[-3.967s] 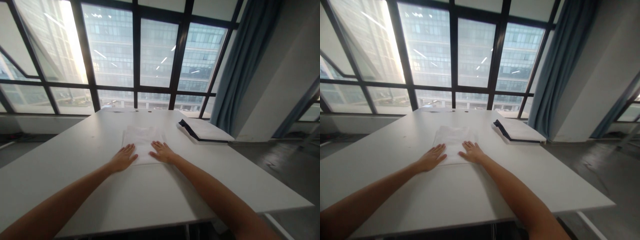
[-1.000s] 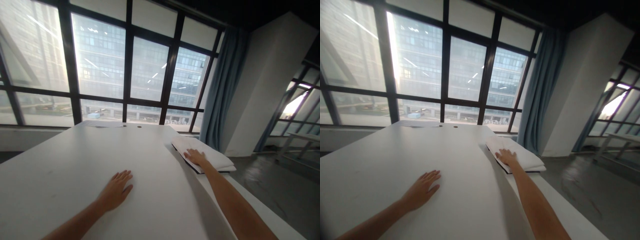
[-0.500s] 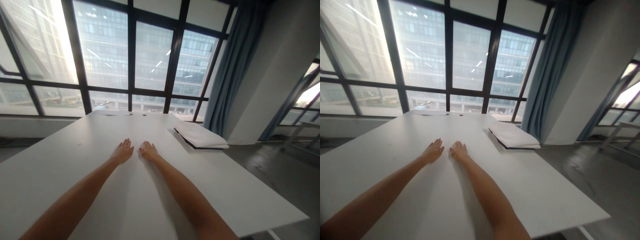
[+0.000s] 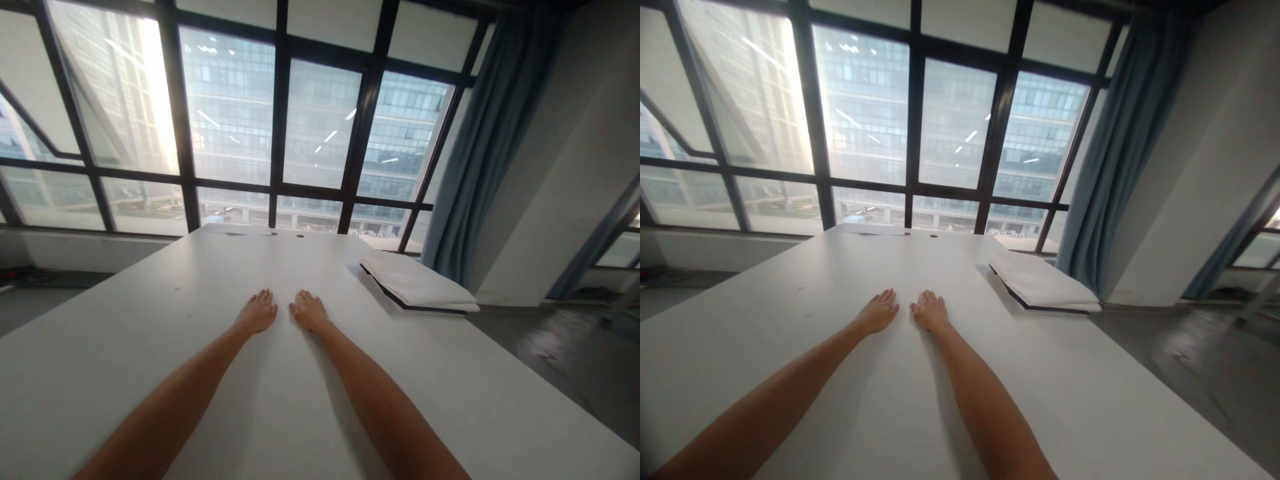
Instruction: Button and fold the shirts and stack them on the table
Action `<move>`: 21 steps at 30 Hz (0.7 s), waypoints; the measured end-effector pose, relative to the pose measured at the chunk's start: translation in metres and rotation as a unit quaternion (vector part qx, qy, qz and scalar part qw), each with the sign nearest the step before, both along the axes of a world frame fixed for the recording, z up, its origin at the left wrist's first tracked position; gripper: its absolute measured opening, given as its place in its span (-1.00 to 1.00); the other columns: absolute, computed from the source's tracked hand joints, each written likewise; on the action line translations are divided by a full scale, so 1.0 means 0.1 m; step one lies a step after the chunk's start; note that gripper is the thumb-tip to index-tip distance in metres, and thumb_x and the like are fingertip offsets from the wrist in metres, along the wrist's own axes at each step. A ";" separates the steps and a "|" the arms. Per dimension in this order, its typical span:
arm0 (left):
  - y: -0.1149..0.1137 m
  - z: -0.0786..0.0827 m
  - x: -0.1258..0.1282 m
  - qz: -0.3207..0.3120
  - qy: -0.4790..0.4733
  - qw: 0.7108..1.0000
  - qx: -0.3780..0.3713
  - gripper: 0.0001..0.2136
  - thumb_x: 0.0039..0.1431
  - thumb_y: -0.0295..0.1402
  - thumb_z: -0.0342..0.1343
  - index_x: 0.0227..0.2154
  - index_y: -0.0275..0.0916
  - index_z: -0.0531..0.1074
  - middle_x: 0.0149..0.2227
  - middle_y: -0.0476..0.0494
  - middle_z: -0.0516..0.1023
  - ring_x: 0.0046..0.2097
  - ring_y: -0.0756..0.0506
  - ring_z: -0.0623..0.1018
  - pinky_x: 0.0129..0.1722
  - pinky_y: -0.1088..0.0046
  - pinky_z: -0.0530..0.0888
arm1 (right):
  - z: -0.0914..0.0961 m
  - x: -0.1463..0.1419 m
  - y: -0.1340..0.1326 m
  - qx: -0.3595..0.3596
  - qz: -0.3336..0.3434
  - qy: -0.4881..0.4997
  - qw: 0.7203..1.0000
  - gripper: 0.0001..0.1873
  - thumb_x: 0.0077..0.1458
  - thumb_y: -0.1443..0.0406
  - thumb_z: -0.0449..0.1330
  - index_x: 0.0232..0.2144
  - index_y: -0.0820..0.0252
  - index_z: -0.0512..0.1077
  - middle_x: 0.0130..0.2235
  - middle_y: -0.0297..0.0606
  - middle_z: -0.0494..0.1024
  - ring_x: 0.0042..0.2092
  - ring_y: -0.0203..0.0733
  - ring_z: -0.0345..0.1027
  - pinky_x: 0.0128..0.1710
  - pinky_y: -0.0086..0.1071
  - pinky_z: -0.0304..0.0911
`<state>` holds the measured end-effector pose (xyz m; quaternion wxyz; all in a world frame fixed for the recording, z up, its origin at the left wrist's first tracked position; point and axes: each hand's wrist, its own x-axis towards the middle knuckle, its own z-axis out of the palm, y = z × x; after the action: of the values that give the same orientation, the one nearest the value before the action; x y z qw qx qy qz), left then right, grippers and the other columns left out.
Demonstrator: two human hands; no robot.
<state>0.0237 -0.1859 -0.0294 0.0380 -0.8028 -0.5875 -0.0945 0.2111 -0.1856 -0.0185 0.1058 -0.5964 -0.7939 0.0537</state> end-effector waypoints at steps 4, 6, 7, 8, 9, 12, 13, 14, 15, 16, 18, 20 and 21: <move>0.01 -0.03 -0.01 -0.014 -0.004 1.000 0.007 -0.48 0.33 -0.26 -0.27 0.26 -0.42 0.16 0.30 -0.43 0.15 0.35 -0.22 0.09 0.25 0.14 0.10 | 0.00 0.01 0.01 0.009 -0.001 -0.004 1.000 -0.33 0.30 0.07 -0.18 0.31 0.35 0.05 0.36 0.00 0.00 0.37 -0.06 -0.19 0.29 -0.10 -0.26; -0.01 -0.01 -0.01 -0.020 -0.002 1.000 0.006 -0.50 0.32 -0.28 -0.24 0.25 -0.37 0.18 0.28 -0.41 0.21 0.34 -0.21 0.12 0.23 0.16 0.12 | 0.01 0.01 0.00 0.010 -0.004 -0.007 1.000 -0.34 0.30 0.07 -0.17 0.30 0.34 0.07 0.35 -0.01 0.01 0.36 -0.06 -0.17 0.29 -0.10 -0.24; -0.03 0.01 0.00 -0.023 -0.001 1.000 0.006 -0.52 0.32 -0.29 -0.23 0.24 -0.36 0.19 0.27 -0.40 0.24 0.33 -0.21 0.15 0.23 0.17 0.13 | 0.02 0.01 -0.01 0.014 -0.005 -0.008 1.000 -0.35 0.30 0.07 -0.17 0.29 0.33 0.09 0.35 0.00 0.03 0.36 -0.06 -0.16 0.28 -0.10 -0.22; -0.05 0.03 0.00 -0.025 -0.001 1.000 0.008 -0.53 0.32 -0.31 -0.21 0.22 -0.35 0.22 0.24 -0.39 0.28 0.31 -0.20 0.18 0.22 0.19 0.14 | 0.04 0.00 -0.04 0.023 -0.006 -0.009 1.000 -0.36 0.30 0.07 -0.16 0.28 0.33 0.12 0.34 0.00 0.05 0.35 -0.05 -0.14 0.27 -0.10 -0.20; -0.08 0.06 0.01 -0.027 -0.003 1.000 0.012 -0.55 0.31 -0.32 -0.19 0.20 -0.33 0.25 0.22 -0.38 0.32 0.29 -0.19 0.22 0.20 0.20 0.16 | 0.05 -0.02 -0.07 0.038 -0.007 -0.011 0.999 -0.38 0.30 0.08 -0.15 0.26 0.33 0.15 0.33 0.01 0.09 0.34 -0.05 -0.09 0.26 -0.11 -0.15; -0.20 0.16 0.03 -0.033 -0.025 0.998 0.042 -0.64 0.30 -0.34 -0.15 0.05 -0.31 0.39 0.08 -0.36 0.46 0.17 -0.17 0.36 0.14 0.24 0.23 | 0.10 -0.05 -0.19 0.093 0.035 -0.036 0.994 -0.50 0.29 0.13 -0.11 0.07 0.30 0.38 0.14 0.02 0.40 0.18 -0.06 0.23 0.13 -0.21 0.08; -0.25 0.19 0.04 -0.035 -0.035 0.997 0.056 -0.67 0.30 -0.35 -0.15 -0.04 -0.30 0.44 0.01 -0.35 0.49 0.11 -0.17 0.40 0.11 0.25 0.26 | 0.13 -0.04 -0.22 0.103 0.069 -0.053 0.991 -0.54 0.28 0.14 -0.09 -0.03 0.28 0.45 0.03 0.00 0.50 0.07 -0.08 0.33 0.06 -0.26 0.14; -0.30 0.23 0.04 -0.037 -0.045 0.996 0.071 -0.69 0.30 -0.35 -0.15 -0.14 -0.30 0.48 -0.06 -0.33 0.52 0.05 -0.17 0.43 0.07 0.26 0.29 | 0.16 -0.01 -0.24 0.110 0.100 -0.069 0.986 -0.58 0.27 0.16 -0.07 -0.12 0.26 0.49 -0.08 -0.04 0.56 -0.03 -0.12 0.40 -0.01 -0.31 0.19; -0.35 0.25 0.05 -0.042 -0.056 0.994 0.083 -0.70 0.31 -0.35 -0.16 -0.23 -0.29 0.49 -0.12 -0.31 0.53 0.00 -0.16 0.45 0.03 0.28 0.31 | 0.20 0.06 -0.23 0.119 0.115 -0.082 0.983 -0.60 0.26 0.17 -0.05 -0.18 0.25 0.51 -0.15 -0.08 0.59 -0.12 -0.16 0.43 -0.08 -0.36 0.21; -0.40 0.28 0.06 -0.050 -0.068 0.993 0.088 -0.69 0.31 -0.35 -0.17 -0.31 -0.28 0.48 -0.18 -0.28 0.53 -0.05 -0.15 0.46 -0.01 0.30 0.33 | 0.26 0.17 -0.21 0.132 0.110 -0.091 0.981 -0.63 0.25 0.18 -0.03 -0.20 0.23 0.52 -0.18 -0.11 0.59 -0.17 -0.20 0.43 -0.12 -0.40 0.22; -0.47 0.30 0.08 -0.075 -0.100 0.990 0.071 -0.68 0.32 -0.34 -0.19 -0.41 -0.26 0.45 -0.27 -0.21 0.51 -0.15 -0.12 0.48 -0.10 0.37 0.35 | 0.40 0.53 -0.11 0.177 0.033 -0.094 0.979 -0.68 0.22 0.24 0.00 -0.16 0.22 0.51 -0.15 -0.11 0.58 -0.17 -0.22 0.41 -0.14 -0.43 0.21; -0.50 0.32 0.10 -0.098 -0.127 0.986 0.041 -0.67 0.33 -0.33 -0.21 -0.43 -0.24 0.41 -0.32 -0.16 0.49 -0.23 -0.08 0.48 -0.18 0.42 0.35 | 0.56 1.01 0.01 0.208 -0.045 -0.094 0.973 -0.67 0.17 0.30 0.03 -0.10 0.32 0.48 -0.07 0.05 0.52 -0.04 -0.06 0.35 -0.04 -0.27 0.17; -0.51 0.32 0.11 -0.104 -0.134 0.985 0.029 -0.68 0.33 -0.32 -0.21 -0.44 -0.23 0.40 -0.33 -0.14 0.48 -0.25 -0.07 0.48 -0.20 0.42 0.34 | 0.63 1.28 0.07 0.228 -0.108 -0.090 0.963 -0.63 0.14 0.33 0.05 -0.04 0.41 0.44 0.02 0.18 0.45 0.04 0.06 0.29 0.01 -0.15 0.12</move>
<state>0.0345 -0.2369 0.0030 -0.0278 -0.8380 -0.4980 -0.2213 0.3395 -0.1791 0.0444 0.1718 -0.6411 -0.7222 -0.1946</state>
